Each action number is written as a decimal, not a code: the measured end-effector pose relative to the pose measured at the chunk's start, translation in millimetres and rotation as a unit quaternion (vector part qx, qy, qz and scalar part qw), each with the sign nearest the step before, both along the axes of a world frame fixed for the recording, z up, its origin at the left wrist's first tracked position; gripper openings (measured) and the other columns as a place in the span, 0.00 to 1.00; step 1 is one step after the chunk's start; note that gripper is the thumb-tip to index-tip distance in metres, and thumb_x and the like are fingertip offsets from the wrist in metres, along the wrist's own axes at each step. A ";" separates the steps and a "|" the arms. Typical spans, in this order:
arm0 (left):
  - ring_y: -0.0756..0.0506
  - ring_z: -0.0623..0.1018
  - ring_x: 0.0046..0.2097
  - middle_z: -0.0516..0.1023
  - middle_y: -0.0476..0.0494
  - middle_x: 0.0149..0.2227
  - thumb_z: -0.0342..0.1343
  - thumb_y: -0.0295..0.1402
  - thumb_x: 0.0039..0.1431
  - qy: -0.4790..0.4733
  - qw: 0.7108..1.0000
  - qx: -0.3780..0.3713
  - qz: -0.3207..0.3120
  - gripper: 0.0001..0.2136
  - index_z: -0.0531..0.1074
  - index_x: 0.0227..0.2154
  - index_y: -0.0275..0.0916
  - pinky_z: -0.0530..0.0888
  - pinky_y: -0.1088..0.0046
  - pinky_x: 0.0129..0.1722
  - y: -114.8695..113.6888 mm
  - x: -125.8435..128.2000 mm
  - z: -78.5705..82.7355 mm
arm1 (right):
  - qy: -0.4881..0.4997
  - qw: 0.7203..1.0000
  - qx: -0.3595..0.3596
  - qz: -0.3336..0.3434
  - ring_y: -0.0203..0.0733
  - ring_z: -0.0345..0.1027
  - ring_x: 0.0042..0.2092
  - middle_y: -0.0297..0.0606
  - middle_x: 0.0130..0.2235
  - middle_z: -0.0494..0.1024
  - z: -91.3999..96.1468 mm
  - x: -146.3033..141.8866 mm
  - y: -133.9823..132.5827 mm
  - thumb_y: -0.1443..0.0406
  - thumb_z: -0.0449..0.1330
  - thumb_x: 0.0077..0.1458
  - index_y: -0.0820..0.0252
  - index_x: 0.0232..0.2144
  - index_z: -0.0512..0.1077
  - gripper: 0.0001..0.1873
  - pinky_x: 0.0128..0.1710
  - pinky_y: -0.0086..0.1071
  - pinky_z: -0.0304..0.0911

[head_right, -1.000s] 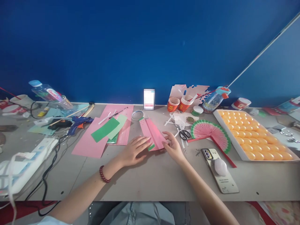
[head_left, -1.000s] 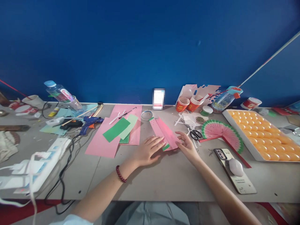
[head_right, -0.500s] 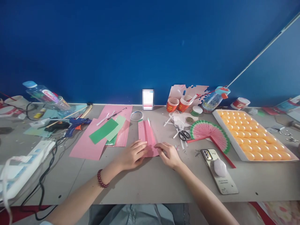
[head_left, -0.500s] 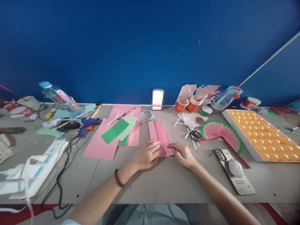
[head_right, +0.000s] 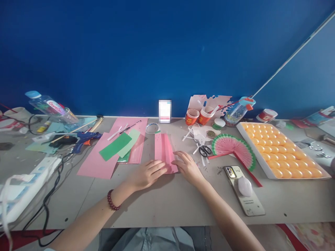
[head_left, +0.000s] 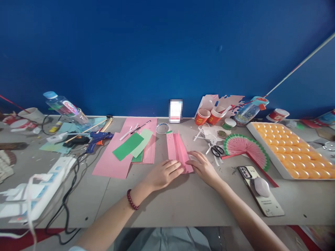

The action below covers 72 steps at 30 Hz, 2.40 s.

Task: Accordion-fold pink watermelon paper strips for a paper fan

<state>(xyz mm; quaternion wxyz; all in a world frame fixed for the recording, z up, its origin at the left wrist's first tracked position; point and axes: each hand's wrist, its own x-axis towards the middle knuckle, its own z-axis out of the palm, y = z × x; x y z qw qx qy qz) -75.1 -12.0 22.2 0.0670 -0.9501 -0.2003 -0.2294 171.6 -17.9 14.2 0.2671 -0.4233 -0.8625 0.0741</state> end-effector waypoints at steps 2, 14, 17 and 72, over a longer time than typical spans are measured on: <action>0.43 0.72 0.52 0.74 0.41 0.51 0.45 0.23 0.62 -0.012 1.000 0.008 0.003 0.14 0.69 0.48 0.36 0.72 0.66 0.51 -0.6 -0.3 1.0 | -0.002 1.000 0.012 -0.001 0.48 0.58 0.57 0.44 0.54 0.68 1.6 1.4 -0.1 0.74 0.50 0.58 0.55 0.41 0.74 0.16 0.53 0.46 0.62; 0.46 0.70 0.55 0.74 0.42 0.51 0.49 0.23 0.62 -0.084 0.993 0.067 0.039 0.08 0.73 0.34 0.36 0.68 0.63 0.57 5.4 -2.1 -3.9 | 0.019 0.994 0.093 0.053 0.43 0.69 0.45 0.40 0.38 0.78 8.9 -10.2 -5.9 0.70 0.54 0.59 0.56 0.39 0.74 0.09 0.47 0.42 0.65; 0.46 0.70 0.55 0.74 0.43 0.51 0.46 0.21 0.62 -0.066 0.993 0.063 0.079 0.11 0.73 0.38 0.38 0.68 0.63 0.57 9.9 -7.1 -3.3 | 0.019 0.990 0.108 0.083 0.40 0.70 0.41 0.39 0.36 0.78 3.7 -16.3 -7.9 0.70 0.53 0.60 0.58 0.39 0.74 0.10 0.48 0.41 0.65; 0.45 0.73 0.36 0.72 0.45 0.32 0.47 0.20 0.61 0.044 0.985 -0.029 0.164 0.09 0.70 0.33 0.36 0.69 0.68 0.34 7.0 -11.7 -10.8 | -0.071 0.991 0.056 -0.097 0.44 0.70 0.37 0.39 0.37 0.78 -10.8 7.8 -2.8 0.73 0.51 0.54 0.56 0.38 0.74 0.14 0.37 0.36 0.65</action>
